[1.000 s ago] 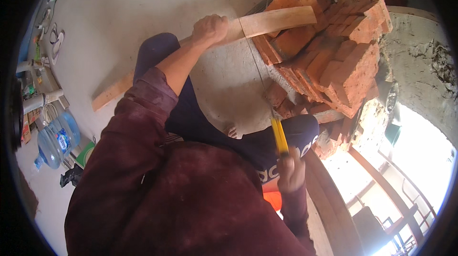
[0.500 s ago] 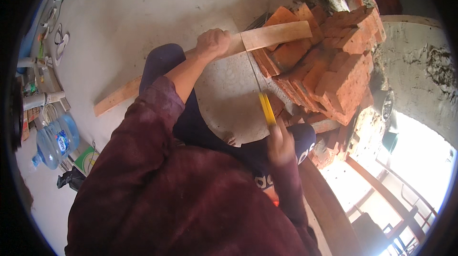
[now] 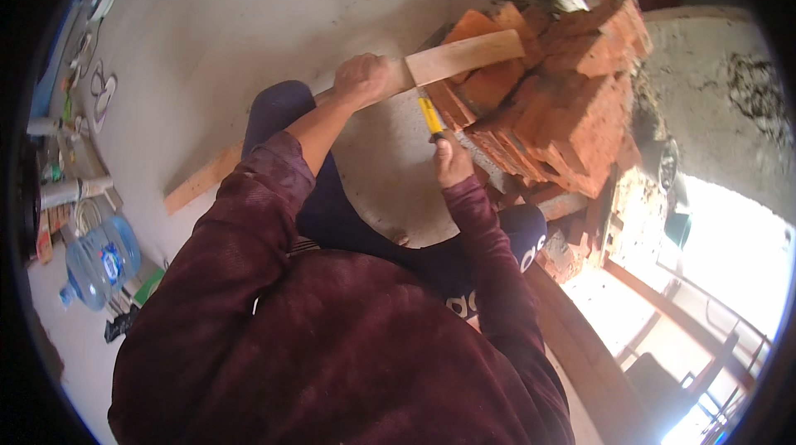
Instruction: The person saws a wooden board held against a stack of bricks and then saws another piece of wood on the floor.
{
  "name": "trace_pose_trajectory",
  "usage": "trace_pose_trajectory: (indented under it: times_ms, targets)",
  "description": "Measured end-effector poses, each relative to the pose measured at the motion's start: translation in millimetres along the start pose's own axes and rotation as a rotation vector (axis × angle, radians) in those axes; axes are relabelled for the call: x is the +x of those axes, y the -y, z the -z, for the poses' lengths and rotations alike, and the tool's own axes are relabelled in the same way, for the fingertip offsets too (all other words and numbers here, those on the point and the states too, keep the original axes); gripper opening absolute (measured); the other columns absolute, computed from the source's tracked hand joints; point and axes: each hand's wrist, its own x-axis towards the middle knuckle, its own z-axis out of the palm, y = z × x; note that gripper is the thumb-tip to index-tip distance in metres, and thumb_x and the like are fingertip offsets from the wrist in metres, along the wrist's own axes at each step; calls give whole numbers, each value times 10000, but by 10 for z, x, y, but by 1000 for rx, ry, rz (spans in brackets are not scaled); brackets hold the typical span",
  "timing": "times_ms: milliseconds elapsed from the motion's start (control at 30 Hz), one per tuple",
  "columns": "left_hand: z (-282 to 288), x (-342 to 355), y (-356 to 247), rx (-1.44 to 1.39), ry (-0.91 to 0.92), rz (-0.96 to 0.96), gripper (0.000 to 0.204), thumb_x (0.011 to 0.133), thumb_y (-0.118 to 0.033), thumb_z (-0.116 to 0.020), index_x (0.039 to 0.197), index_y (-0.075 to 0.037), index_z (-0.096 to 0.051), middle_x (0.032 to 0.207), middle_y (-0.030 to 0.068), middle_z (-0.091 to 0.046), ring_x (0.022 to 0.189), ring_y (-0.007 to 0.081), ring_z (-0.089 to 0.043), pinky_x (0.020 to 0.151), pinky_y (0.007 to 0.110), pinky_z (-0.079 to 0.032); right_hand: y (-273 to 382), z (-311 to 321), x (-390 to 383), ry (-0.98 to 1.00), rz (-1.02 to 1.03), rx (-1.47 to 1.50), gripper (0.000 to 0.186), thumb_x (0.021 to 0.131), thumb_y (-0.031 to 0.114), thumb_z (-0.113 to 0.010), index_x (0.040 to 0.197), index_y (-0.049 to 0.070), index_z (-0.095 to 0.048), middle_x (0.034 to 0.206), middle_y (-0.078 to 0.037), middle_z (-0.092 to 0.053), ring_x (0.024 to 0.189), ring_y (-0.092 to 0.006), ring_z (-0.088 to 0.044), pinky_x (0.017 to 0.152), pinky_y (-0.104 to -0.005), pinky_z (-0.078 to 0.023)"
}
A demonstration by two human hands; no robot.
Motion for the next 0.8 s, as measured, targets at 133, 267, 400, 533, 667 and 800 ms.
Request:
trace_pose_trajectory:
  times_ms: [133, 267, 400, 533, 667, 800]
  targets:
    - [-66, -82, 81, 17, -211, -118, 294, 917, -327, -500, 1045, -89, -616, 1001, 166, -630, 897, 355, -643, 733, 494, -514, 128, -91, 28, -137, 70, -10, 514, 1017, 496, -305, 993, 73, -596, 662, -143, -566, 629, -318, -626, 612, -406, -475]
    - [79, -431, -141, -32, -232, -15, 450, 847, -360, -650, 1138, -40, -527, 1017, 177, -608, 951, 368, -617, 814, 479, -477, 376, 41, 132, -72, -179, -11, 525, 1012, 501, -336, 980, 53, -609, 765, -175, -618, 797, -357, -649, 719, -424, -486]
    - [125, -362, -189, 48, -39, 115, 680, 710, -326, -797, 1217, -22, -461, 1148, 204, -603, 1072, 373, -580, 941, 475, -434, 675, 137, 266, -60, -256, 72, 514, 1015, 467, -375, 951, 15, -611, 811, -171, -635, 818, -354, -637, 726, -423, -474]
    - [121, -230, 50, -33, 190, 124, 637, 663, -272, -795, 1169, -14, -504, 1089, 212, -635, 1016, 351, -622, 885, 417, -484, 788, 132, 134, -66, -63, -125, 474, 1004, 452, -415, 1031, 10, -583, 791, -193, -614, 822, -370, -637, 706, -422, -464]
    - [353, -160, 30, -199, 496, 44, 621, 604, -225, -763, 1151, 7, -583, 1118, 202, -660, 997, 305, -651, 837, 378, -522, 481, 105, -113, -127, 62, -39, 450, 1007, 430, -405, 1055, 12, -564, 774, -208, -601, 794, -405, -630, 693, -439, -463]
    - [254, -249, -25, -258, 680, 54, 641, 566, -190, -735, 1163, 2, -603, 1062, 209, -667, 966, 331, -649, 822, 390, -512, 569, 70, -325, -63, -64, 41, 411, 1012, 390, -413, 1044, 8, -559, 791, -250, -601, 776, -454, -606, 674, -473, -462]
